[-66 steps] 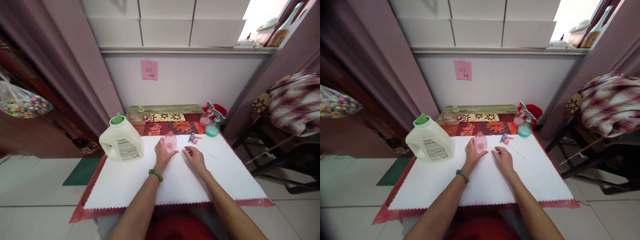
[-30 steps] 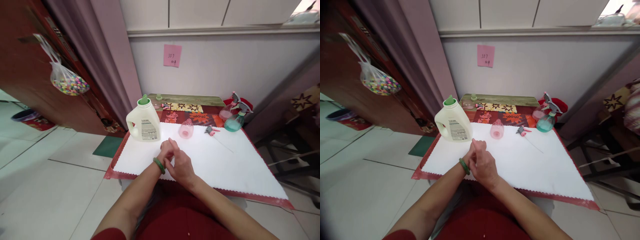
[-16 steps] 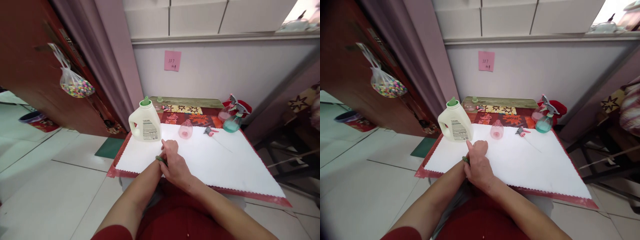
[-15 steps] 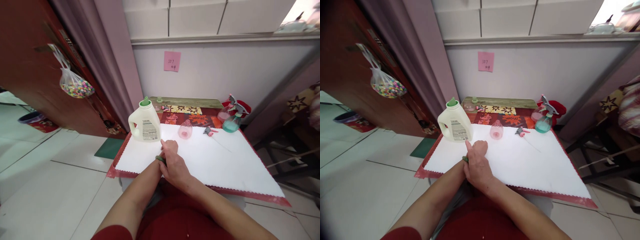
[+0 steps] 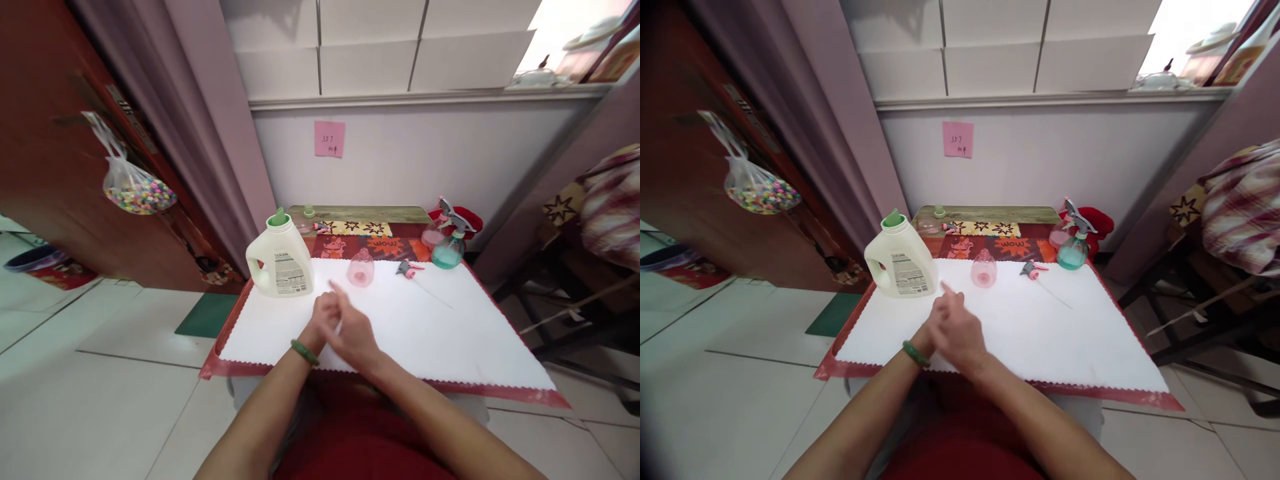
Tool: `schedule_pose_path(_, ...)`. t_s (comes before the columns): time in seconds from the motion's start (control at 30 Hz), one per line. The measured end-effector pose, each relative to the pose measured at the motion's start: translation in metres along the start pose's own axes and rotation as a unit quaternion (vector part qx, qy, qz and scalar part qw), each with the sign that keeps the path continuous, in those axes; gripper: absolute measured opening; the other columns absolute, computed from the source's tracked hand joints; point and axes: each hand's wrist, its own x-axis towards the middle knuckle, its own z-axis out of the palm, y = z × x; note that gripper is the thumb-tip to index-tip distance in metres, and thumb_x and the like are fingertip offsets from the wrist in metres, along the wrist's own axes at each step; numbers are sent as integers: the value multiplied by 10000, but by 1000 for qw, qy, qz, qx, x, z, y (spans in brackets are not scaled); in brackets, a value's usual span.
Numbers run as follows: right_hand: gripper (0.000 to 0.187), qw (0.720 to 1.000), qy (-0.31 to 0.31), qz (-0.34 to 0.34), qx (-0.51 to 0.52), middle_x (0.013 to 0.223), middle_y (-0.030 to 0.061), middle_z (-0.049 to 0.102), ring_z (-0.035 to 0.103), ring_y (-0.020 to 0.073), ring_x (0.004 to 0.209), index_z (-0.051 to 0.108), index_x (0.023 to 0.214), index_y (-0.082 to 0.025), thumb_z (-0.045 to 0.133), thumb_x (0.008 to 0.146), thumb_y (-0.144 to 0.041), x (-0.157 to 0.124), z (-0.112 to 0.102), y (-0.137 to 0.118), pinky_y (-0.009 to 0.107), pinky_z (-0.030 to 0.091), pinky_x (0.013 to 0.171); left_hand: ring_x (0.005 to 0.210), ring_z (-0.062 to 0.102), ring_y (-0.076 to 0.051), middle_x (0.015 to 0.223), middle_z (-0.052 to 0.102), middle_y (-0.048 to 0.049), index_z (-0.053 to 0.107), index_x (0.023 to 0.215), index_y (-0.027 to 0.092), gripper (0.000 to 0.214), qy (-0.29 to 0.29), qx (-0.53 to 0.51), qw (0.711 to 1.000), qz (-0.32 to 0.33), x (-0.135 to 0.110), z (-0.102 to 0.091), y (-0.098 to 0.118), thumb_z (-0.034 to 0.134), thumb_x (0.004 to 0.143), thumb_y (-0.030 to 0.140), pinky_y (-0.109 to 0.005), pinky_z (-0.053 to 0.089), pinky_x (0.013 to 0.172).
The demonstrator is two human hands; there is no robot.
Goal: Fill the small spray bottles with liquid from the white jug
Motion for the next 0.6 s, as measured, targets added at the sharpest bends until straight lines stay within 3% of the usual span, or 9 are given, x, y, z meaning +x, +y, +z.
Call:
schedule_pose_path(0.07,858,989,133,56,8,1276,141,640,651,276,1090,210,1581,-212,652,872,-409,19,-6,41,449,535,952,1086,635,-243,1313,596,-116,587,1313,159,420,-24,37,998,42,-5,-6,-7,584,969,401,-456,562,906)
schedule_pose_path(0.13,1021,971,203,127,-23,1453,217,513,543,336,1290,188,1574,-155,734,785,-504,39,-10,83,497,458,1059,1087,635,-248,1262,627,-116,611,1254,180,363,-41,80,993,77,-10,-11,-11,644,942,363,-472,545,910)
schedule_pose_path(0.2,1164,964,187,182,-58,1516,257,440,450,385,1388,177,1572,-132,804,684,-546,56,-11,117,530,412,1093,1055,623,-257,1134,656,-124,656,1122,155,220,-40,113,988,98,-13,-15,-13,553,978,286,-463,509,926)
schedule_pose_path(0.3,1258,967,139,199,-75,1496,233,482,463,392,1389,148,1580,-165,849,604,-539,73,-8,145,534,390,1104,991,591,-289,962,652,-136,649,957,176,199,-29,146,981,122,-13,-18,-14,451,968,178,-451,449,889)
schedule_pose_path(0.43,1198,971,130,197,-46,1419,177,570,549,342,1321,122,1589,-224,805,649,-517,83,-8,155,487,430,1069,945,570,-293,930,638,-117,614,928,212,181,-14,163,976,141,-11,-20,-15,437,960,192,-423,420,828)
schedule_pose_path(0.6,1169,964,141,213,-70,1442,205,550,530,353,1345,103,1596,-193,777,688,-491,80,-14,161,491,449,1054,906,575,-282,886,622,-97,593,888,224,144,7,142,979,146,-12,-20,-18,467,943,179,-407,422,803)
